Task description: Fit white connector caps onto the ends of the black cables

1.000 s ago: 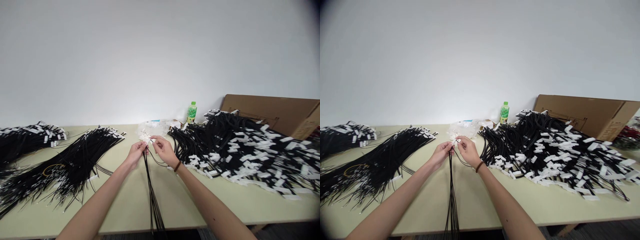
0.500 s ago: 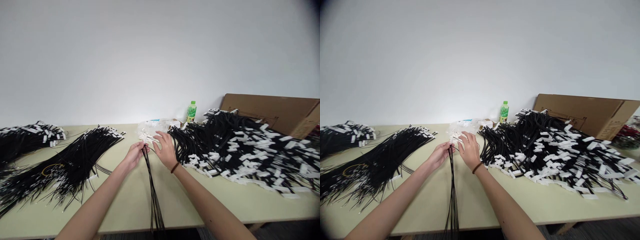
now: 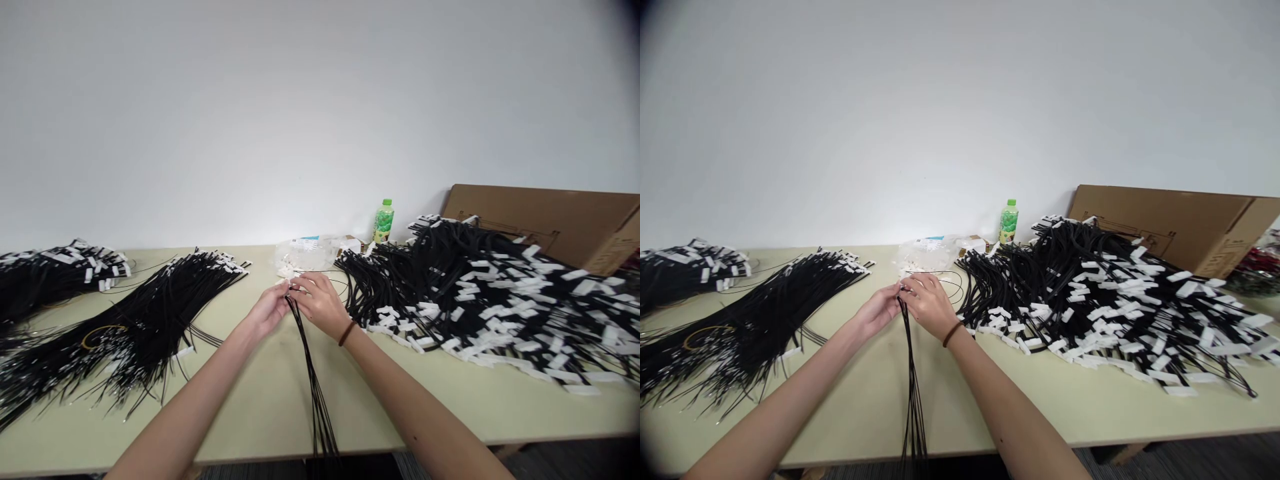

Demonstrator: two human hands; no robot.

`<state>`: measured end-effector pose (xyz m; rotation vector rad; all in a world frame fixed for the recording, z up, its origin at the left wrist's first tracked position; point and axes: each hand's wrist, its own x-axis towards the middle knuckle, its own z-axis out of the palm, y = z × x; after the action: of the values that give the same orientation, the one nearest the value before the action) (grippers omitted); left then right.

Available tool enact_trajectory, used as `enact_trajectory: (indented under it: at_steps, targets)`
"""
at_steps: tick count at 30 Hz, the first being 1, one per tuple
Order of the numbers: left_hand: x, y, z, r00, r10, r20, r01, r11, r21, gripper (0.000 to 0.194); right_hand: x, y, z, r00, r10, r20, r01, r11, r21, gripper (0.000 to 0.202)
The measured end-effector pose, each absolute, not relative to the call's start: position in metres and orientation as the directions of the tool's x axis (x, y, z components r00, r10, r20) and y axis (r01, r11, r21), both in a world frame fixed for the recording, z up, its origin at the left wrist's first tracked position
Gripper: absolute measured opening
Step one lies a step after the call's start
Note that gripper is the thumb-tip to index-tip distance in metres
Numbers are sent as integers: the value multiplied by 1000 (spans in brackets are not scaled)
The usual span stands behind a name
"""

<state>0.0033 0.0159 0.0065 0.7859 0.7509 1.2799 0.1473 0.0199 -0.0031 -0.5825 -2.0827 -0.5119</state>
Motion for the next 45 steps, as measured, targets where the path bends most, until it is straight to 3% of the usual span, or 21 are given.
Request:
enact_trajectory:
  at_steps: [15, 21, 30, 35, 39, 42, 45]
  targets:
    - [5, 15, 6, 211, 977, -18, -565, 137, 814, 8, 151, 21, -1, -543, 115, 832, 574, 773, 268, 17]
    - [6, 17, 5, 211, 977, -11, -574, 133, 808, 8, 149, 23, -1, -514, 115, 850, 563, 793, 233, 15]
    - [7, 15, 10, 143, 989, -25, -590, 106, 800, 14, 146, 23, -5, -381, 200, 903, 454, 891, -6, 19]
    - [5, 15, 15, 87, 993, -86, -602, 121, 790, 22, 143, 17, 3, -166, 388, 907, 240, 908, -345, 17]
    - [3, 18, 16, -6, 988, -153, -561, 123, 818, 22, 144, 16, 14, 87, 729, 679, -193, 681, -706, 11]
    - [1, 20, 14, -61, 986, -153, -552, 95, 829, 21, 152, 23, 22, 199, 851, 485, -518, 512, -685, 19]
    - [1, 21, 11, -79, 984, -160, -539, 93, 837, 23, 164, 32, 25, 383, 851, 360, -544, 523, -656, 27]
